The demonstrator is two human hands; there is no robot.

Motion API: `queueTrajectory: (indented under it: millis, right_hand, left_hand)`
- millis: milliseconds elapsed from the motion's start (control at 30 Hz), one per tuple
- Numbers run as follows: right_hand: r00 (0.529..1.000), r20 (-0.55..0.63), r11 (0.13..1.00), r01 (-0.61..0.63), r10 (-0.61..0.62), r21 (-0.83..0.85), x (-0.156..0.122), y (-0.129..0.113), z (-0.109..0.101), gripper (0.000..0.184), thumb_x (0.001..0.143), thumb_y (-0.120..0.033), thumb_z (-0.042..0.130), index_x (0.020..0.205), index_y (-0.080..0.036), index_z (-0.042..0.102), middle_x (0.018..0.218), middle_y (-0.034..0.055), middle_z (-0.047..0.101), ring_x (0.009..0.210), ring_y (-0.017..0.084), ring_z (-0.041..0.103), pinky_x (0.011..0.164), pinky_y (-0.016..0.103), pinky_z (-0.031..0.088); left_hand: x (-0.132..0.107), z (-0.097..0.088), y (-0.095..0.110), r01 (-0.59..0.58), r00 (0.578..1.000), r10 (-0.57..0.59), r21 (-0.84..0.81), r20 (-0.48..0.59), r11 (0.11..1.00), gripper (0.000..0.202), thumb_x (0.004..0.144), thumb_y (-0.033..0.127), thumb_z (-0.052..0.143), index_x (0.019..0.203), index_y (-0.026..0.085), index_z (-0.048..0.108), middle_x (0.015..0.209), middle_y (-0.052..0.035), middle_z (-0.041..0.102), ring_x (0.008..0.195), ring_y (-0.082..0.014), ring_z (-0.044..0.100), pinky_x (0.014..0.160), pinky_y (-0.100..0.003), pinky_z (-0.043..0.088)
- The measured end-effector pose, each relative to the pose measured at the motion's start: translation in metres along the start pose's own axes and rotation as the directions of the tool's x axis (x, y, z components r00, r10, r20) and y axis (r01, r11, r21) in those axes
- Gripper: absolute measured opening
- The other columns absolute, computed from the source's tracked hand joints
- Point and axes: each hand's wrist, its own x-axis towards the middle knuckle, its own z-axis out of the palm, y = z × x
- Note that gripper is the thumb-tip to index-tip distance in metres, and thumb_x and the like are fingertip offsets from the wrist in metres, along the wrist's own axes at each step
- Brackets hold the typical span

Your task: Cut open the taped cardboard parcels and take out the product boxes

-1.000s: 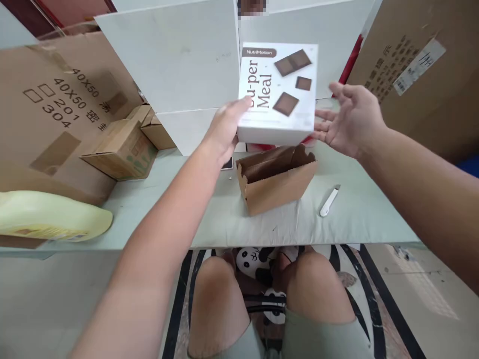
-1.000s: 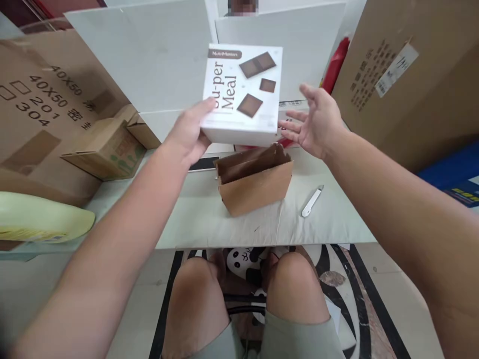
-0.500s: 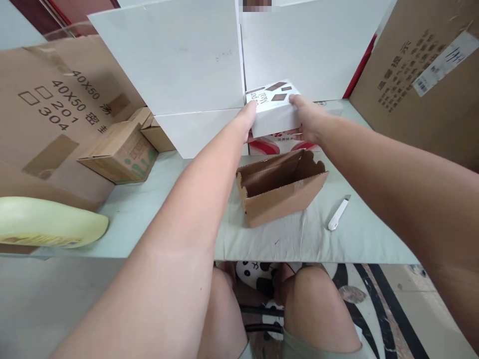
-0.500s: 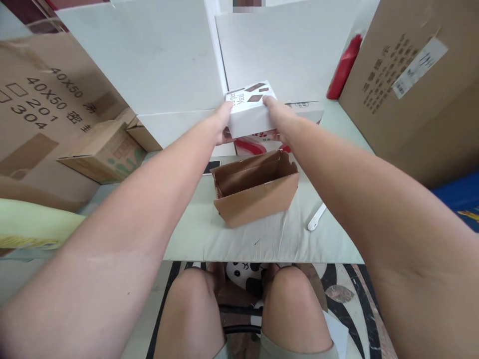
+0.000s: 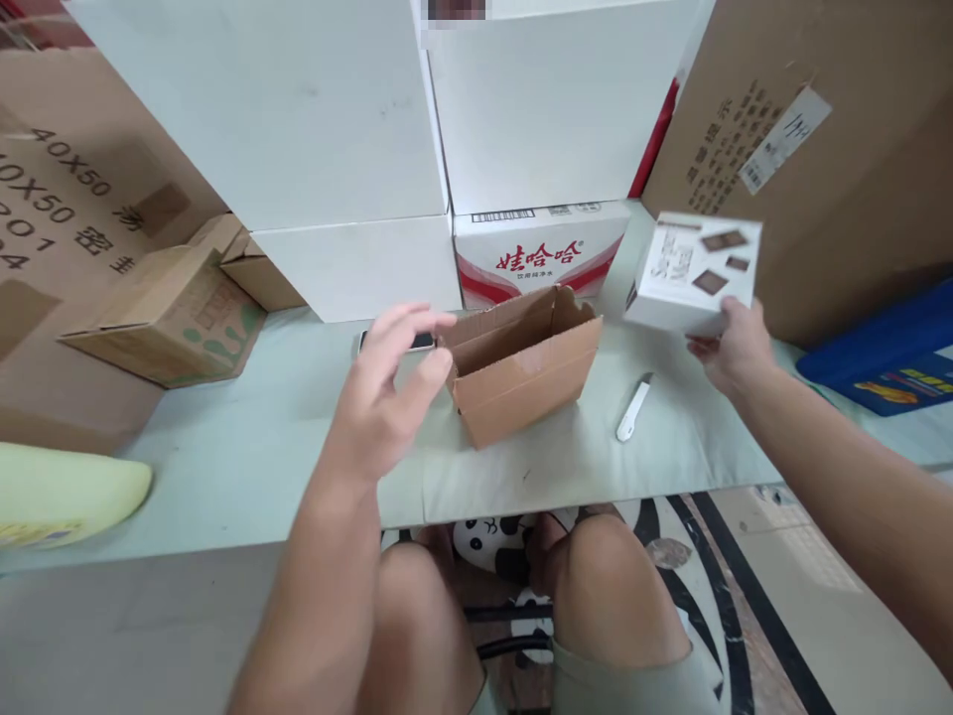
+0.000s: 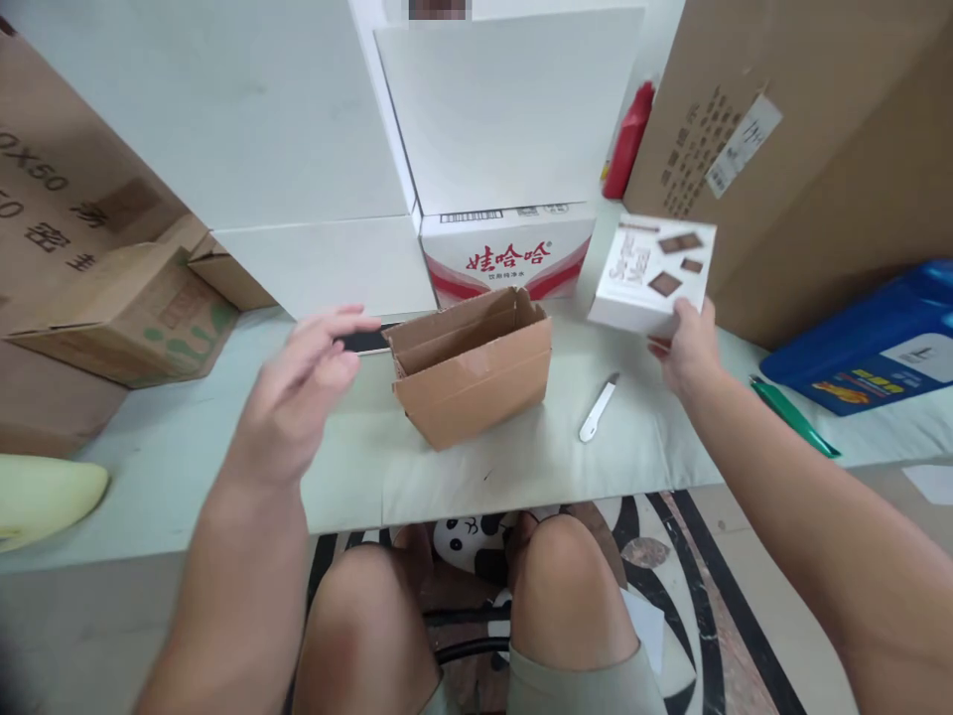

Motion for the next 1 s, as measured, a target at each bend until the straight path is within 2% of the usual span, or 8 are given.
queueTrajectory:
  millis: [100,233,433,533,633,733,867,1000]
  right_hand:
    - [0.941,-0.168,0.956,-0.285,0.294,0.075,-0.004,0.077,-0.052,0.038,0.103,-0.044,0.065,0.136,-0.024,0.065,0.14,0.0109,0.063,0.123,0.022,0.065,0.103,0.041,0.06]
    - [0.883,-0.22,0.91,-0.408,0.414,0.075,0.025,0.121,-0.06,0.041,0.103,-0.045,0.065,0.138,-0.023,0.064,0.144,0.0116,0.062,0.125,0.023,0.064,0.106,0.044,0.059]
    - [0.849,-0.237,0.866,-0.497,0.473,-0.052,0.075,0.109,-0.037,0.044,0.103,-0.047,0.066,0.137,-0.02,0.064,0.14,0.0116,0.064,0.123,0.023,0.066,0.104,0.045,0.059]
    - [0.837,-0.268,0.858,-0.51,0.477,-0.066,0.094,0.102,-0.029,0.042,0.103,-0.049,0.064,0.135,-0.021,0.065,0.132,0.0105,0.066,0.114,0.02,0.068,0.097,0.04,0.061]
    - [0.827,-0.3,0.854,-0.516,0.476,-0.067,0.116,0.096,-0.02,0.042,0.104,-0.052,0.063,0.129,-0.019,0.065,0.114,0.0071,0.069,0.095,0.016,0.069,0.083,0.032,0.061]
    - [0.821,-0.34,0.862,-0.504,0.458,-0.057,0.139,0.093,-0.007,0.039,0.105,-0.049,0.059,0.129,-0.018,0.061,0.095,0.0035,0.065,0.076,0.014,0.066,0.072,0.031,0.056]
    - [0.839,-0.369,0.886,-0.457,0.399,-0.08,0.171,0.094,0.009,0.032,0.109,-0.039,0.045,0.132,-0.021,0.058,0.096,0.0093,0.061,0.067,0.016,0.063,0.065,0.038,0.05]
    - [0.918,-0.307,0.905,-0.334,0.249,-0.264,0.2,0.101,0.017,0.038,0.11,-0.048,0.048,0.134,-0.021,0.06,0.112,0.0094,0.065,0.086,0.015,0.067,0.075,0.032,0.058]
  left_hand:
    - [-0.019,0.007,-0.032,0.132,0.991,-0.132,-0.008,0.028,0.991,0.061,0.08,0.081,0.071,0.118,0.034,0.078,0.155,-0.0098,0.055,0.156,-0.0493,0.04,0.126,-0.075,0.038]
    - [-0.026,0.043,-0.06,0.128,0.992,-0.128,0.029,0.015,0.991,0.04,0.08,0.063,0.08,0.105,0.031,0.077,0.153,-0.0089,0.051,0.153,-0.0441,0.046,0.127,-0.064,0.043]
    - [-0.026,0.066,-0.06,0.141,0.989,-0.144,-0.075,-0.03,0.987,0.024,0.093,0.045,0.07,0.085,0.023,0.063,0.15,-0.011,0.048,0.155,-0.0347,0.043,0.121,-0.051,0.05]
    - [-0.019,0.071,-0.061,0.113,0.988,-0.126,-0.136,-0.089,0.984,0.025,0.098,0.034,0.058,0.075,0.024,0.055,0.131,-0.0096,0.058,0.151,-0.0303,0.047,0.121,-0.047,0.049]
    - [-0.014,0.074,-0.065,0.091,0.985,-0.116,-0.189,-0.125,0.978,0.023,0.094,0.023,0.053,0.071,0.024,0.052,0.115,-0.0086,0.062,0.146,-0.0293,0.052,0.117,-0.047,0.053]
    - [-0.014,0.076,-0.067,0.115,0.98,-0.143,-0.193,-0.139,0.974,0.019,0.088,0.017,0.052,0.07,0.024,0.052,0.121,-0.0081,0.062,0.143,-0.0304,0.055,0.104,-0.046,0.06]
    - [-0.015,0.078,-0.067,0.093,0.981,-0.121,-0.178,-0.153,0.98,0.016,0.082,0.013,0.05,0.069,0.024,0.05,0.121,-0.0076,0.063,0.137,-0.0301,0.059,0.102,-0.048,0.063]
    - [-0.013,0.079,-0.066,0.101,0.979,-0.13,-0.18,-0.156,0.978,0.015,0.079,0.012,0.049,0.069,0.023,0.048,0.125,-0.0067,0.063,0.134,-0.0303,0.061,0.103,-0.051,0.063]
